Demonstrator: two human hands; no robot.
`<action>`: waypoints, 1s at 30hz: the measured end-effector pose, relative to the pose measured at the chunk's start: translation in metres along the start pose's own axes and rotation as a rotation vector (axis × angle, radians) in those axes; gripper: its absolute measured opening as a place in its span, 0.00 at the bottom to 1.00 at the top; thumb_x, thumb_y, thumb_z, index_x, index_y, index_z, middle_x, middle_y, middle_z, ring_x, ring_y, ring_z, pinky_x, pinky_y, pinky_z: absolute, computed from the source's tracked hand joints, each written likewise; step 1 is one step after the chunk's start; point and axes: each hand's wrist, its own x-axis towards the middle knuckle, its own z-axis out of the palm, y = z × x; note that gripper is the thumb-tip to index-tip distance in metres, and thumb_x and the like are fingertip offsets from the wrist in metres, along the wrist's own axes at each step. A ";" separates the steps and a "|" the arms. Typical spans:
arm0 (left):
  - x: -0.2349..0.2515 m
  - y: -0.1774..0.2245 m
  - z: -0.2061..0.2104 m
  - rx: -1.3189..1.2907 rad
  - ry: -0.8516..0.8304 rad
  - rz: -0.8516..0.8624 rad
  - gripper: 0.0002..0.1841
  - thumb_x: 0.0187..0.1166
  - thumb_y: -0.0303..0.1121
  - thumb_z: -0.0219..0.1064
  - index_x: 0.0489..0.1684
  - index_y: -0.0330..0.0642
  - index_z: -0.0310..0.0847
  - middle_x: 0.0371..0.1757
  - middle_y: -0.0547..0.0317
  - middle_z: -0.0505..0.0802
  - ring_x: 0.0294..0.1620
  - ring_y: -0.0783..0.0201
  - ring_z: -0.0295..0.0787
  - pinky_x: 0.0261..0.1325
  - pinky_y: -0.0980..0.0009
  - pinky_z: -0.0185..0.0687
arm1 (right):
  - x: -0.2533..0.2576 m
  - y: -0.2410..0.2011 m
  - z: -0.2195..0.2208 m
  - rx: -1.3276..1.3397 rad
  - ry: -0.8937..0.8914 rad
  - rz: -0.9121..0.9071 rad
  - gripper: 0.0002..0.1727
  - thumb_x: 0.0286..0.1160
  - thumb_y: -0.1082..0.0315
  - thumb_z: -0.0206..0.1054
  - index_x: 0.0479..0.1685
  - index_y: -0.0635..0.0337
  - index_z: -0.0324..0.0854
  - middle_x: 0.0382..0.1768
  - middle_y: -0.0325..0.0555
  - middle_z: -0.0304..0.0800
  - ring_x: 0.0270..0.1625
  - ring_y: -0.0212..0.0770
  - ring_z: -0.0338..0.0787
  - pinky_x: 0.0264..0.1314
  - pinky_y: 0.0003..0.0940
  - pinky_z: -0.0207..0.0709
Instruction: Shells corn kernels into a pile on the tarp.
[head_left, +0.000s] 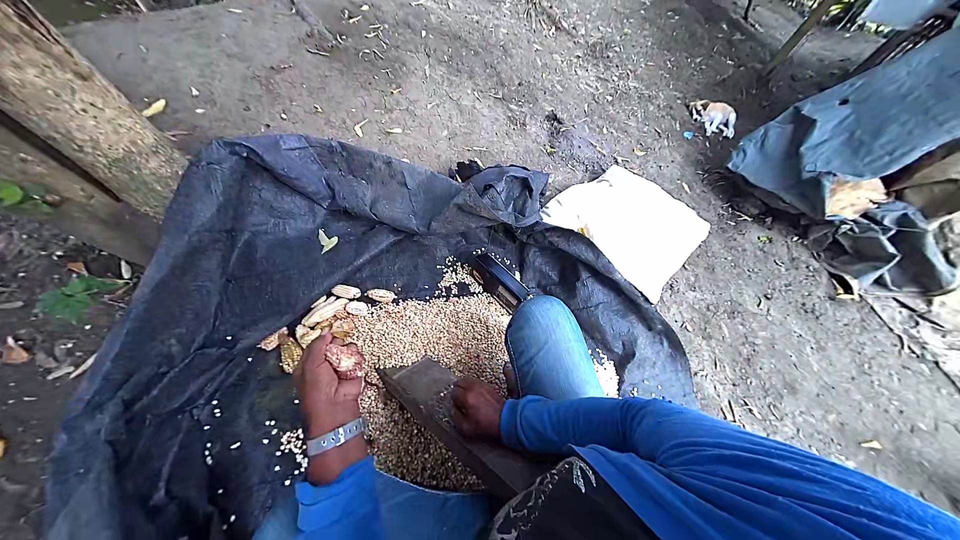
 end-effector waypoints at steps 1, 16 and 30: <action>0.001 -0.003 0.001 0.010 0.020 0.025 0.09 0.87 0.32 0.58 0.33 0.50 0.74 0.19 0.68 0.80 0.14 0.72 0.76 0.17 0.77 0.76 | -0.001 0.000 0.000 -0.001 0.006 0.003 0.16 0.80 0.65 0.62 0.48 0.73 0.85 0.59 0.65 0.87 0.68 0.62 0.85 0.73 0.53 0.76; -0.006 0.003 -0.015 0.016 0.044 0.047 0.09 0.89 0.32 0.56 0.33 0.51 0.74 0.17 0.70 0.79 0.13 0.74 0.75 0.15 0.79 0.74 | 0.013 0.009 0.009 -0.025 0.013 -0.001 0.17 0.78 0.66 0.63 0.55 0.73 0.85 0.65 0.66 0.85 0.72 0.63 0.83 0.75 0.56 0.74; -0.012 0.005 -0.056 -0.026 -0.062 -0.034 0.06 0.85 0.41 0.62 0.35 0.61 0.72 0.20 0.74 0.75 0.16 0.77 0.72 0.19 0.81 0.72 | 0.021 0.007 0.005 -0.053 -0.008 0.011 0.20 0.79 0.60 0.62 0.45 0.74 0.85 0.55 0.67 0.87 0.63 0.63 0.87 0.69 0.56 0.78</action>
